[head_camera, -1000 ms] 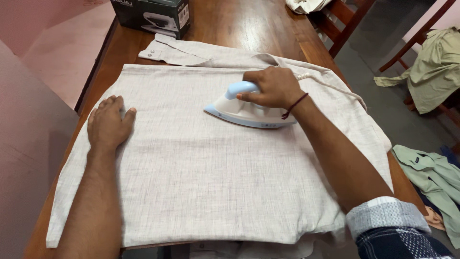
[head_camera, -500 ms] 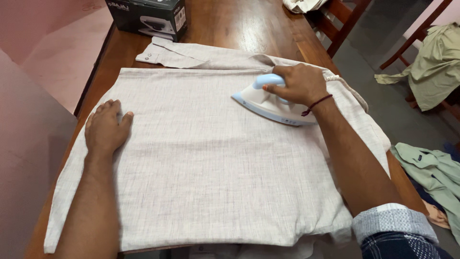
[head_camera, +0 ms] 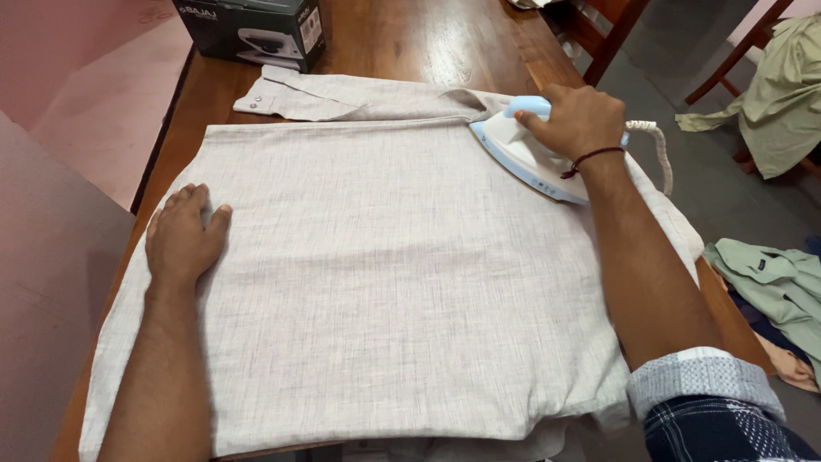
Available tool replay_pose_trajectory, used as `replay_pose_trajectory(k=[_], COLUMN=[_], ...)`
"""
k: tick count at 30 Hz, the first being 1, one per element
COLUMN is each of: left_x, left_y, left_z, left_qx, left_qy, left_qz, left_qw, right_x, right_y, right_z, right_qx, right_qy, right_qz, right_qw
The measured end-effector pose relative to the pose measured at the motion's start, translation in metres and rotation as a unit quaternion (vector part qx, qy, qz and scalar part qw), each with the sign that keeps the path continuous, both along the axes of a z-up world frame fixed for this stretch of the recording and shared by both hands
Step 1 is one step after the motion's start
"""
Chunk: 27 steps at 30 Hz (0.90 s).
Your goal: The person irons a light-colored shirt laid flat on a wooden table. They use a handheld electric iron to smooth the fabric, moving it back and forth across the body and sleeves. The person adjusts the shirt's position and folds the sleeve before continuing to iron.
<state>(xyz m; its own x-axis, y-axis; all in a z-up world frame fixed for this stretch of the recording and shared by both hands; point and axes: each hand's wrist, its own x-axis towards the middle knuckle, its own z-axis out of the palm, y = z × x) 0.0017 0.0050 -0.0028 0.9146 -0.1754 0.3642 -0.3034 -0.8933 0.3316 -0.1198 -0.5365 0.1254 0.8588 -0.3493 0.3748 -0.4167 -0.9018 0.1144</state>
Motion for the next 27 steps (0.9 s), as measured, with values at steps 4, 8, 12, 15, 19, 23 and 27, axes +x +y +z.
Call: replay_pose_trajectory(k=[4, 8, 12, 15, 19, 23, 27], left_x=[0.002, 0.004, 0.005, 0.005, 0.005, 0.004, 0.005], left_y=[0.0, 0.0, 0.002, 0.002, 0.001, 0.001, 0.0], left_z=[-0.001, -0.002, -0.004, -0.005, -0.004, -0.003, -0.003], left_qx=[-0.001, 0.004, 0.007, 0.008, 0.011, 0.014, 0.016], left_qy=[-0.005, 0.005, 0.005, 0.008, 0.013, 0.023, 0.016], left_qz=[0.002, 0.01, 0.005, 0.007, 0.013, 0.016, 0.018], left_qw=[1.0, 1.0, 1.0, 1.0, 1.0, 1.0, 1.0], right_x=[-0.004, -0.005, -0.009, -0.01, -0.012, -0.023, -0.035], right_y=[-0.009, -0.013, -0.025, -0.034, -0.04, -0.037, -0.027], right_z=[0.001, 0.002, 0.007, 0.01, 0.018, 0.03, 0.046], right_qx=[-0.003, 0.032, 0.078, 0.127, 0.201, 0.254, 0.254], right_qy=[-0.019, 0.013, 0.063, 0.088, 0.141, 0.205, 0.266], right_qz=[0.007, 0.009, 0.051, 0.091, 0.125, 0.103, 0.102], right_qw=[1.0, 0.999, 0.994, 0.984, 0.961, 0.94, 0.924])
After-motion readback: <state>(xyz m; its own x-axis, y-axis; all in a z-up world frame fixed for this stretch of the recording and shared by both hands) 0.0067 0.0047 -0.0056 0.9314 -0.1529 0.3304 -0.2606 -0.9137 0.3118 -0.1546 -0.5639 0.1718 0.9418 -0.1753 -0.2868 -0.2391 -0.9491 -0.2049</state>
